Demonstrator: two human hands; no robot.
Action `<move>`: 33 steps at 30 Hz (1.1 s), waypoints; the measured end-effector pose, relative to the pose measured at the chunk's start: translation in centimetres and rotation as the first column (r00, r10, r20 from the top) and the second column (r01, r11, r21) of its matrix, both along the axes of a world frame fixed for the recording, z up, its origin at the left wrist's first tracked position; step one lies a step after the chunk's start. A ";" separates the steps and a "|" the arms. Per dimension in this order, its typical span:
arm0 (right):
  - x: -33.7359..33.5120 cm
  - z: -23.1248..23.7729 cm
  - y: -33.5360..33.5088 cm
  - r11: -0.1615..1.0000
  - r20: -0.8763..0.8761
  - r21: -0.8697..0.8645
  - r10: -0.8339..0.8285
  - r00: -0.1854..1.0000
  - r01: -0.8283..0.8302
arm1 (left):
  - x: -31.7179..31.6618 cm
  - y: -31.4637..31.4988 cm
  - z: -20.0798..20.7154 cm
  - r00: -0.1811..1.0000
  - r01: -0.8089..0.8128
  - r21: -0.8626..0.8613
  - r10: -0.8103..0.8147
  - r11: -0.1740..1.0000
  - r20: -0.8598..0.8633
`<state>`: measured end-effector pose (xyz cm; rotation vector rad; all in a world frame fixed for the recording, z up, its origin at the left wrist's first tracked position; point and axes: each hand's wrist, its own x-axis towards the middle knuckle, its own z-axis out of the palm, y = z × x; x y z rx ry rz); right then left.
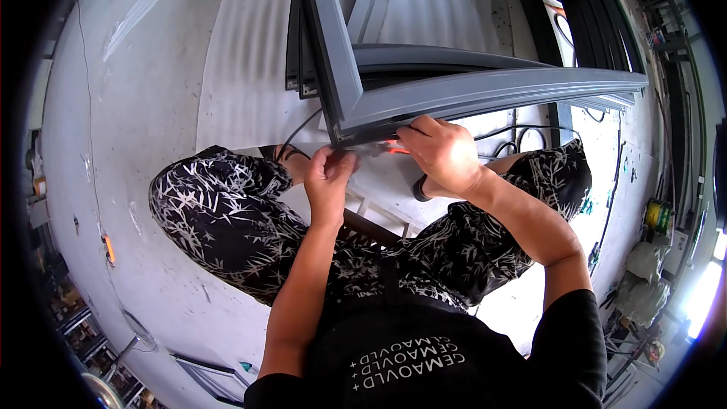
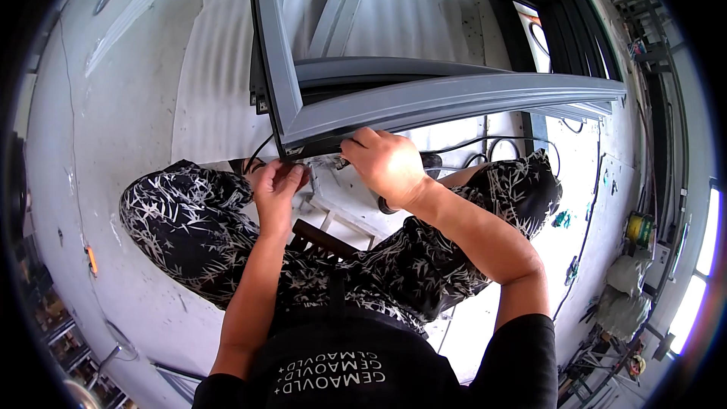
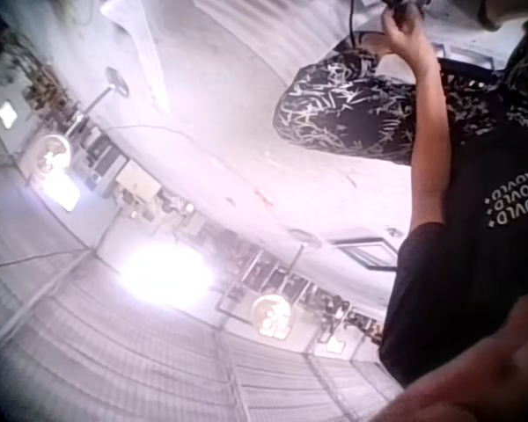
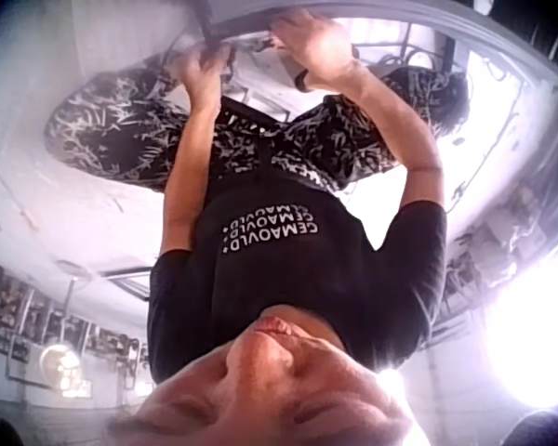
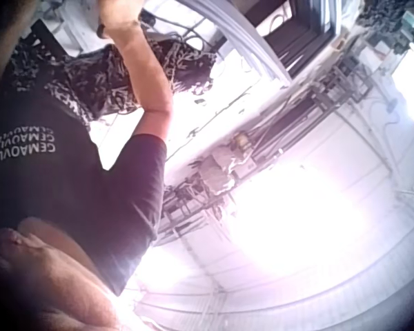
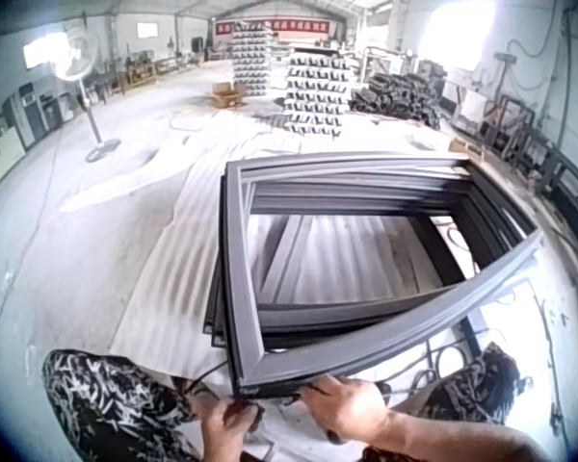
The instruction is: The person cuts a rubber sealing strip using pliers and installs it into the frame groove by hand. They then trim the excess rubber strip with the pliers and press the seal securely along the frame.
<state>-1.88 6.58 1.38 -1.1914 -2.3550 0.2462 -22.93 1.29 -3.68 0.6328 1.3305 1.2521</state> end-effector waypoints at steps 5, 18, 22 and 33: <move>-0.3 0.2 0.2 0.995 0.110 -0.095 0.000 0.994 0.011 | -0.4 0.7 0.9 0.975 -0.019 -0.144 0.051 0.989 0.218; -0.1 0.2 0.2 0.998 0.260 -0.011 0.061 0.964 -0.060 | -0.7 1.3 -0.9 0.991 -0.030 -0.142 0.048 0.989 0.125; 0.3 -0.1 0.5 0.998 0.252 -0.019 0.058 0.966 -0.054 | -0.8 1.4 0.9 0.978 0.022 -0.210 0.023 0.977 0.208; 0.2 -0.6 1.1 0.999 0.175 -0.027 0.045 0.983 -0.041 | -1.0 1.9 0.4 0.996 0.069 -0.125 -0.076 0.990 -0.054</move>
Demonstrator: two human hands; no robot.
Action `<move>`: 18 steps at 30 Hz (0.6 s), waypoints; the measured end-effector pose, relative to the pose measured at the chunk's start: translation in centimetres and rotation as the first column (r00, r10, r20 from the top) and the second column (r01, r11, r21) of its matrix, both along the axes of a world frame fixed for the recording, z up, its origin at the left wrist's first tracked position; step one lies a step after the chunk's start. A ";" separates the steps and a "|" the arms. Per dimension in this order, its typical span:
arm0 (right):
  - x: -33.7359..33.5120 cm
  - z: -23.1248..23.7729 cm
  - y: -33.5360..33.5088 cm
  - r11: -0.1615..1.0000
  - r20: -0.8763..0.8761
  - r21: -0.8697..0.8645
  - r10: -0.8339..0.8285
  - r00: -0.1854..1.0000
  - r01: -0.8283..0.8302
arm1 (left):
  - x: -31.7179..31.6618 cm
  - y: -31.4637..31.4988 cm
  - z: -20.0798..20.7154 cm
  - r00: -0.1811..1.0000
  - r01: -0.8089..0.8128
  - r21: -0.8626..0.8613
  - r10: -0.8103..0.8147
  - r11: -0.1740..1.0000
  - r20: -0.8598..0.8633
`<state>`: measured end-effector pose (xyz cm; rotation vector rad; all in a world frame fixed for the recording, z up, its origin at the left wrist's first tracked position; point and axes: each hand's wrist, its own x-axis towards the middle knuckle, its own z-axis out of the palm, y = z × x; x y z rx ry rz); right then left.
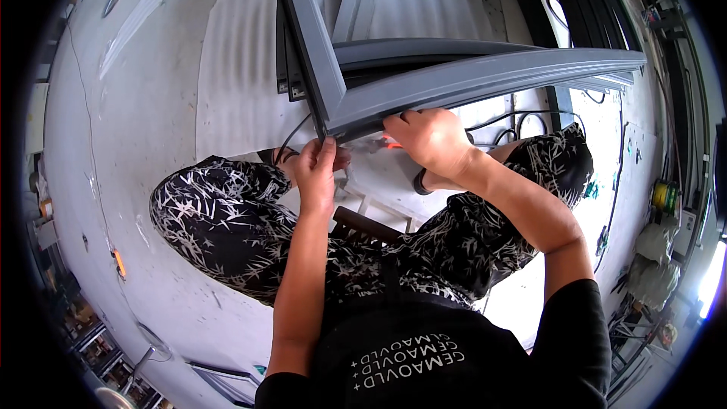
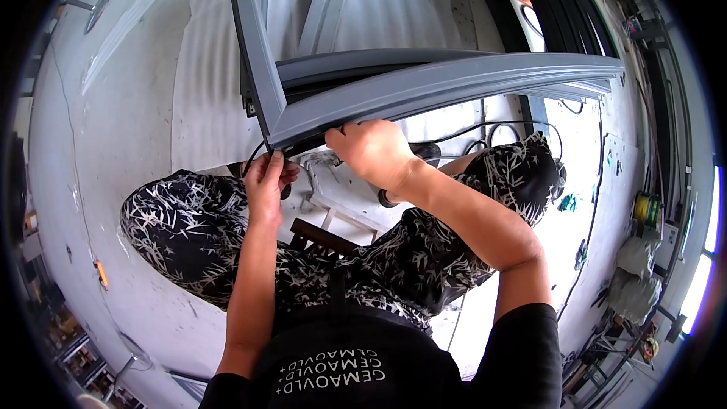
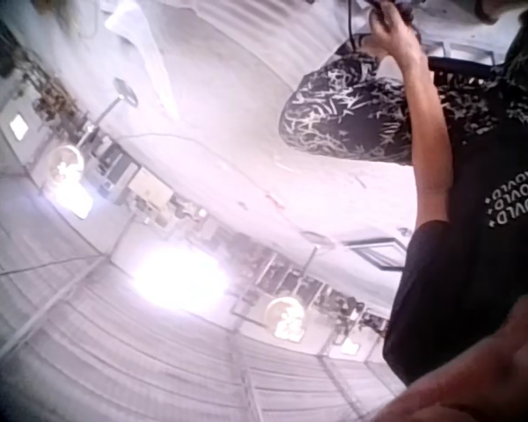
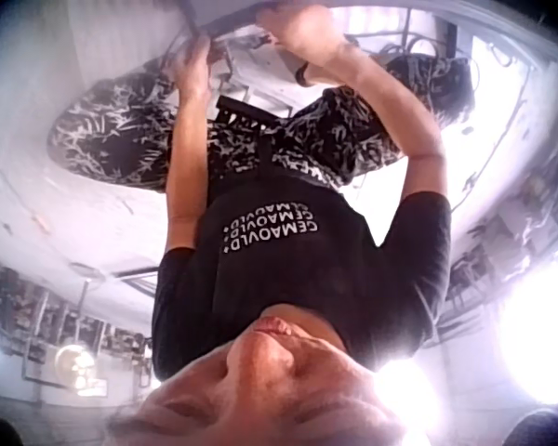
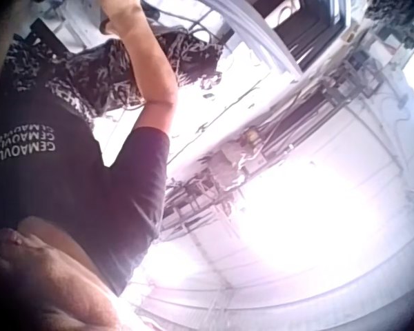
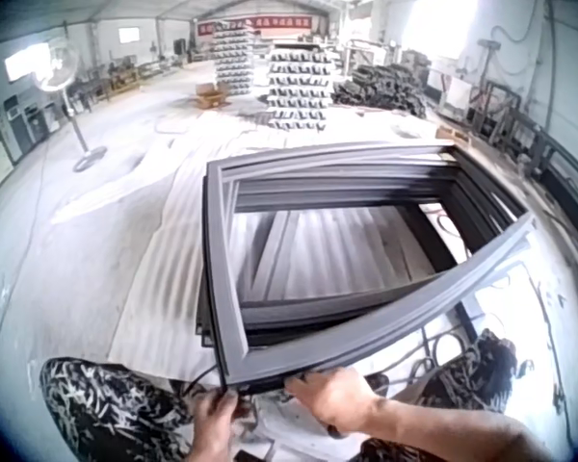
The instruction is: The person cuts a rubber sealing strip using pliers and installs it into the frame groove by hand. They then trim the excess rubber strip with the pliers and press the seal securely along the frame.
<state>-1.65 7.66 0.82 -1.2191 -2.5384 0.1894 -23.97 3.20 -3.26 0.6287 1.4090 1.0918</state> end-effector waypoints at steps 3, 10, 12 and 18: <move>-0.2 1.1 -0.4 0.999 0.088 0.028 0.022 0.996 -0.024 | -0.3 -0.1 -0.3 1.000 0.029 0.022 -0.029 0.999 -0.003; 0.3 -0.3 -0.2 0.986 0.037 0.128 0.100 0.994 -0.104 | 0.5 -0.6 -0.4 0.998 -0.024 0.065 0.020 0.998 0.053; 0.5 -0.8 -0.1 0.983 0.020 0.148 0.106 0.994 -0.107 | 0.9 -0.7 -0.3 0.988 -0.074 -0.004 0.074 0.997 0.138; 0.3 -0.7 0.0 0.980 -0.004 0.170 0.110 0.994 -0.107 | 1.7 -0.3 -0.1 0.944 -0.133 -0.098 0.157 0.986 0.291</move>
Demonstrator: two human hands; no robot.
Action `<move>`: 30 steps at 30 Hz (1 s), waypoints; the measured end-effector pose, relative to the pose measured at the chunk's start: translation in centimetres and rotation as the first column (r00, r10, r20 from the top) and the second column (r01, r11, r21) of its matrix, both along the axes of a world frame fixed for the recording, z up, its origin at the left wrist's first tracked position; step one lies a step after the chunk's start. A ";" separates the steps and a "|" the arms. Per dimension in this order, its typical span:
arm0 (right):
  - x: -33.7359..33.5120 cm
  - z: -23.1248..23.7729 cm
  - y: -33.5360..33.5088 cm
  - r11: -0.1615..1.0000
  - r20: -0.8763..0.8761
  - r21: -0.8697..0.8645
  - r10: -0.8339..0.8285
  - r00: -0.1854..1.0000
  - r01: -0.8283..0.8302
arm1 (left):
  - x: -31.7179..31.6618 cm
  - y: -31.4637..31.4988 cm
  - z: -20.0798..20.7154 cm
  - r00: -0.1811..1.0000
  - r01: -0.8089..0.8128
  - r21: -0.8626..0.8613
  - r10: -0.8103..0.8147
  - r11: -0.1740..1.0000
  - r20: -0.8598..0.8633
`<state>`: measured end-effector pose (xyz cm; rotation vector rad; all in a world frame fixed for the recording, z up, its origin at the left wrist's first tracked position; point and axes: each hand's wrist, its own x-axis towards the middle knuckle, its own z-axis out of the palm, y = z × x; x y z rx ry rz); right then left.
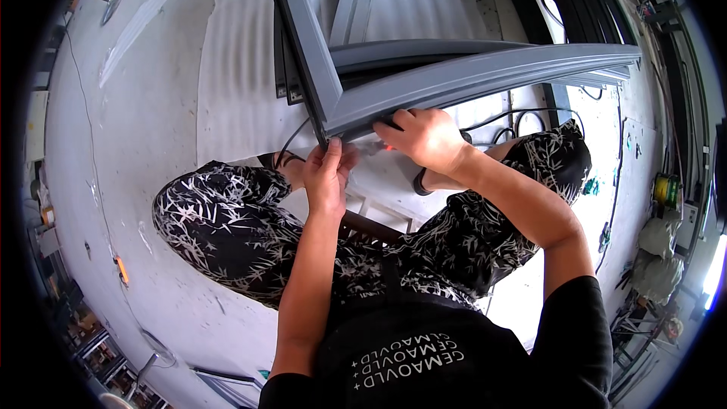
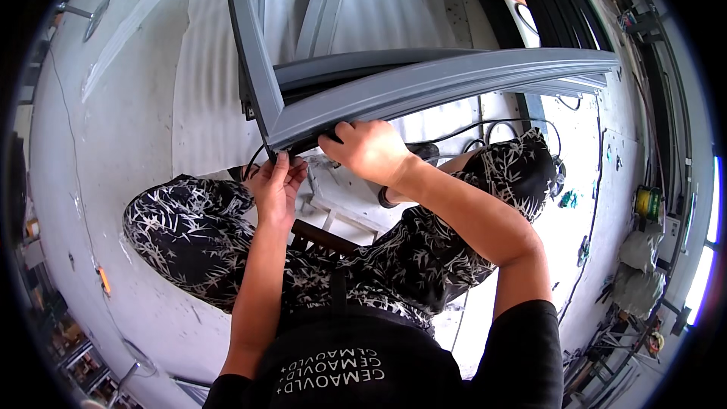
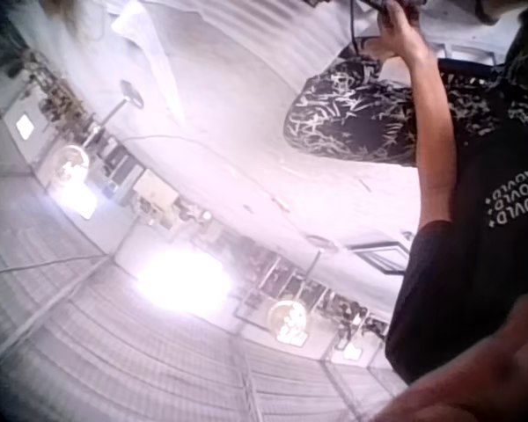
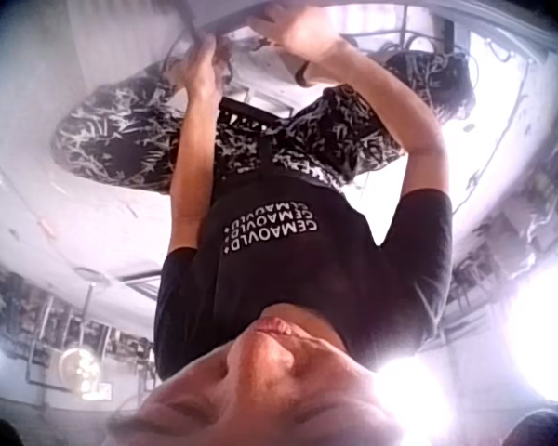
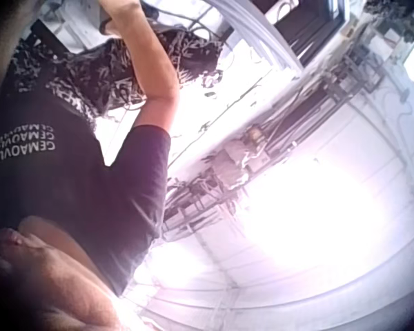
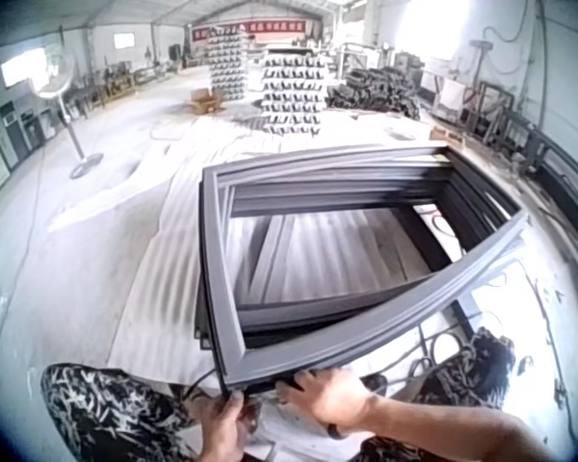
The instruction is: The person cuts a rubber sealing strip using pliers and installs it into the frame groove by hand. They then trim the excess rubber strip with the pliers and press the seal securely along the frame.
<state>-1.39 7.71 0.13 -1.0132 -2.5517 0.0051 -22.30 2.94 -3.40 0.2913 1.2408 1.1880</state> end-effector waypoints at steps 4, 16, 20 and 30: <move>0.2 -0.1 0.1 1.000 -0.001 -0.002 0.008 1.000 -0.008 | -0.3 0.1 -0.1 0.999 0.028 -0.002 -0.028 1.000 -0.034; 0.4 -0.3 -0.1 0.997 -0.029 0.080 0.020 0.999 -0.018 | 0.2 0.0 0.5 0.991 -0.051 -0.072 0.059 0.996 0.122; 0.5 -0.3 0.0 0.997 -0.020 0.070 0.025 0.999 -0.024 | 0.6 0.2 1.0 0.996 -0.064 -0.086 0.069 0.994 0.062; 0.6 -0.4 -0.3 0.996 -0.021 0.090 0.023 1.000 -0.021 | 0.9 -0.1 1.0 0.998 -0.006 -0.033 0.004 0.999 -0.065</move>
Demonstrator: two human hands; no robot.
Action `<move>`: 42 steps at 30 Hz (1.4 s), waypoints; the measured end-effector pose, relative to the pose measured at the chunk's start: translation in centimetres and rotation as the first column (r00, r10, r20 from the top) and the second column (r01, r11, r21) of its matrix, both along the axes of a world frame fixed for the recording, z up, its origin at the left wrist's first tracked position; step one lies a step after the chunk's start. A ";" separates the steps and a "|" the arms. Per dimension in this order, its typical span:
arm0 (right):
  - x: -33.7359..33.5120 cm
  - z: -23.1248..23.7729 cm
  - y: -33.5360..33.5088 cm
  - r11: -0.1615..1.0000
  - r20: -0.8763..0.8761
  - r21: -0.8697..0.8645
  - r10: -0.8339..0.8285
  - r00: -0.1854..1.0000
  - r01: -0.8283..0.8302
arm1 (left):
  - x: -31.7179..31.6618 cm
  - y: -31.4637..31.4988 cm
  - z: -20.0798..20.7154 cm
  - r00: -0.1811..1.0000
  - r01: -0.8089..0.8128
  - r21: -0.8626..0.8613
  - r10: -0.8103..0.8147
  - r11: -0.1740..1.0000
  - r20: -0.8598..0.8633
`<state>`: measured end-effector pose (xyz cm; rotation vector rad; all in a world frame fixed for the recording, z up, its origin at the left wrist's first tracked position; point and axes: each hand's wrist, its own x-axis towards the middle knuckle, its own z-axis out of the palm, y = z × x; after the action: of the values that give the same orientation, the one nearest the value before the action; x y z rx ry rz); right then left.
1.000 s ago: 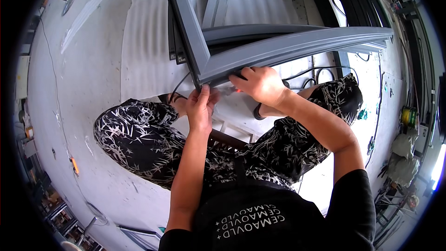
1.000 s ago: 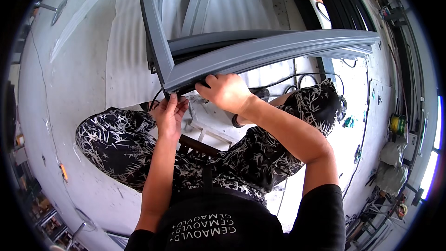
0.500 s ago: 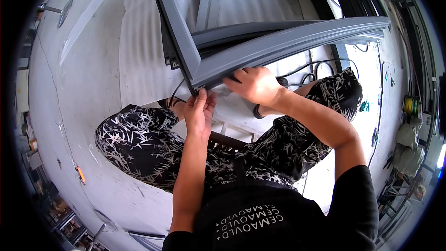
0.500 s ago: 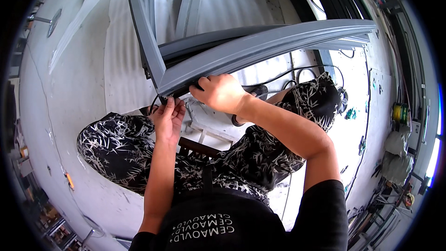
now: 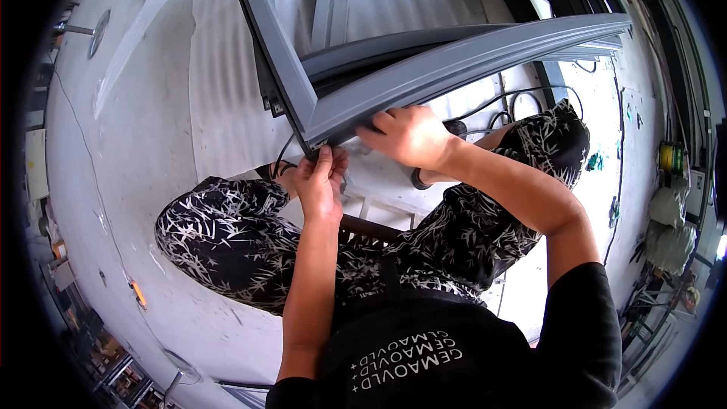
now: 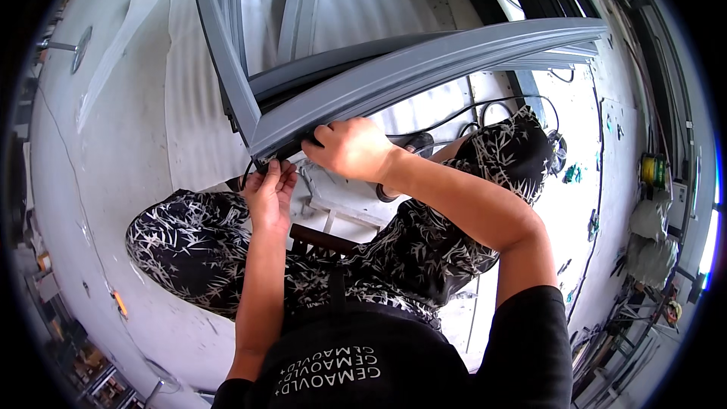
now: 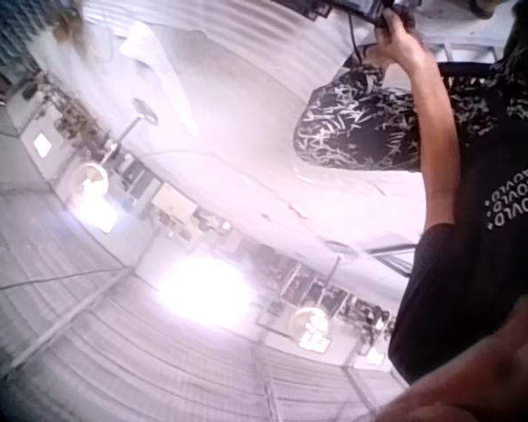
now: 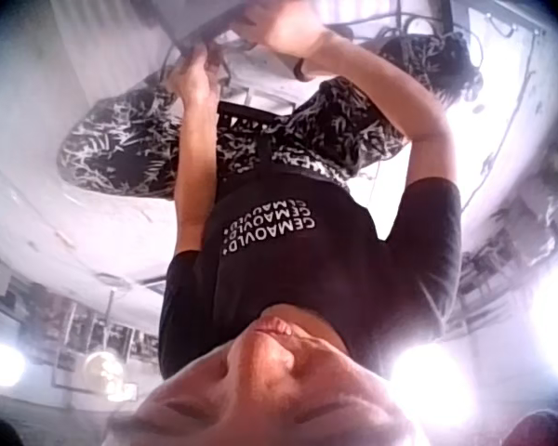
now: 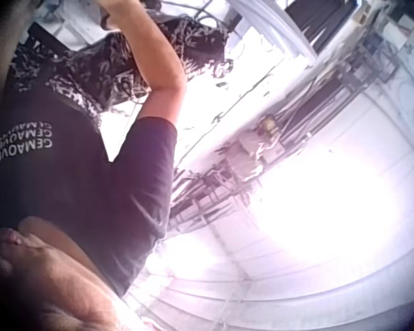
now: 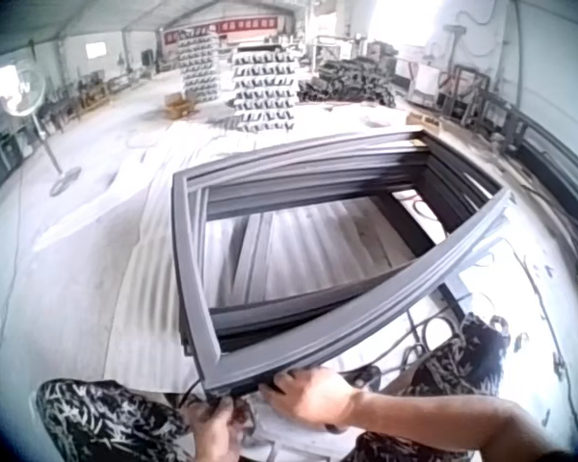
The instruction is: The person cuts a rubber sealing strip using pliers and installs it into the frame groove by hand. They then trim the excess rubber strip with the pliers and press the seal securely along the frame.
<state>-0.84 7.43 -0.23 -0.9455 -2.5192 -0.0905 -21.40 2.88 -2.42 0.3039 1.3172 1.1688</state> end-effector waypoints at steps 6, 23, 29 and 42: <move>-0.1 -0.5 0.0 1.000 -0.014 -0.002 -0.011 1.000 0.011 | 0.3 0.4 -0.4 0.968 -0.013 -0.059 0.027 0.998 0.248; -0.1 0.0 0.3 0.999 -0.034 -0.037 -0.011 0.999 0.010 | -1.5 0.2 -0.2 1.000 0.001 0.011 -0.001 1.000 -0.004; 0.0 0.3 0.2 0.999 -0.027 -0.042 -0.017 0.999 0.016 | -2.3 0.1 -0.8 0.985 0.101 0.048 -0.107 0.994 0.134; -0.2 0.1 0.1 0.996 -0.027 -0.088 -0.018 0.999 0.016 | -2.1 0.4 -1.7 0.916 0.116 0.022 -0.115 0.993 0.383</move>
<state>-1.00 7.54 -0.11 -0.9958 -2.5080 0.0279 -23.53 3.30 -4.10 0.1387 0.9422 1.0632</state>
